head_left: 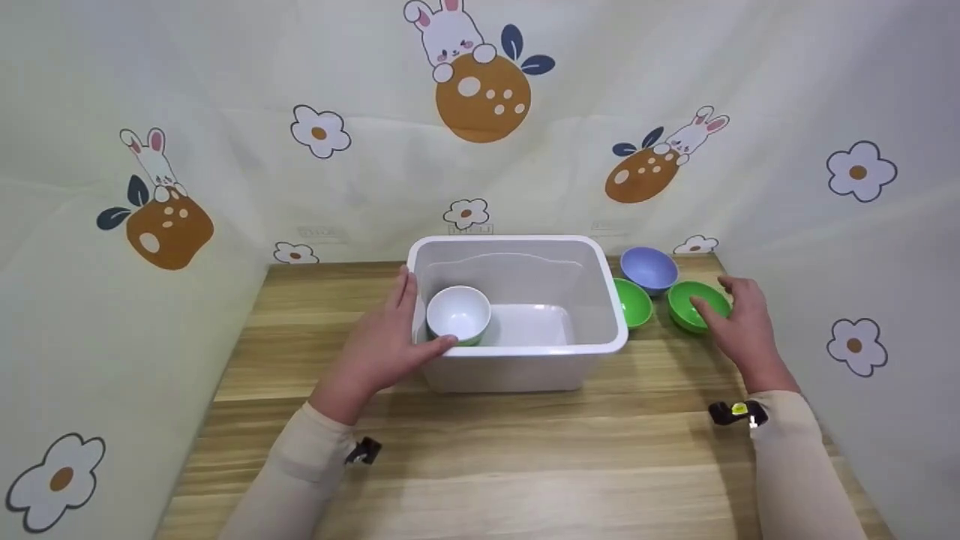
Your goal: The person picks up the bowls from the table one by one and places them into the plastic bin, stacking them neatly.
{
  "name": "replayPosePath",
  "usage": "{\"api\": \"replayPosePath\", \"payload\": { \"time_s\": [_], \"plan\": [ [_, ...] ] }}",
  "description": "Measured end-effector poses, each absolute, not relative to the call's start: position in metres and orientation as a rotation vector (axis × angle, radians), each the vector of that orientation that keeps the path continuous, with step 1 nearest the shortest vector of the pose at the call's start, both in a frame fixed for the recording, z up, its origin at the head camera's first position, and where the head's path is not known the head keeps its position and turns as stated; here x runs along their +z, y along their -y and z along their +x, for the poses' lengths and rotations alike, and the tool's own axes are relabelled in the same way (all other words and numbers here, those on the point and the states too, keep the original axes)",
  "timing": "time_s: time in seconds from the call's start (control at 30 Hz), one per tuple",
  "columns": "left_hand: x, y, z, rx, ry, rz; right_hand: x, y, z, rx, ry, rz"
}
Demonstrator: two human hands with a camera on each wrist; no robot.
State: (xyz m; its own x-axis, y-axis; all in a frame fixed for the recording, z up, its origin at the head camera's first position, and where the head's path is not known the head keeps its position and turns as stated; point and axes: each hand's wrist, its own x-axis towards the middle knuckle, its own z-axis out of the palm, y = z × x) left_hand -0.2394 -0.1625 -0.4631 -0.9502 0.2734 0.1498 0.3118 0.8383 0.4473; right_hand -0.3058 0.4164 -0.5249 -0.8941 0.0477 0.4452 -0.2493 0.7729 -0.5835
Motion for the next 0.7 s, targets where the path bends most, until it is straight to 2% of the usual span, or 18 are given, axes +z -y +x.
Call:
{"api": "replayPosePath", "payload": {
  "time_s": [0.3,0.7],
  "plan": [
    [-0.465,0.162,-0.240,-0.740,2.941,-0.468,-0.545,-0.425,-0.310,0.966,2.656,-0.035],
    [-0.466,0.163,-0.241,-0.743,2.940,-0.463,-0.557,-0.429,-0.313,0.961,2.703,-0.114]
  ]
}}
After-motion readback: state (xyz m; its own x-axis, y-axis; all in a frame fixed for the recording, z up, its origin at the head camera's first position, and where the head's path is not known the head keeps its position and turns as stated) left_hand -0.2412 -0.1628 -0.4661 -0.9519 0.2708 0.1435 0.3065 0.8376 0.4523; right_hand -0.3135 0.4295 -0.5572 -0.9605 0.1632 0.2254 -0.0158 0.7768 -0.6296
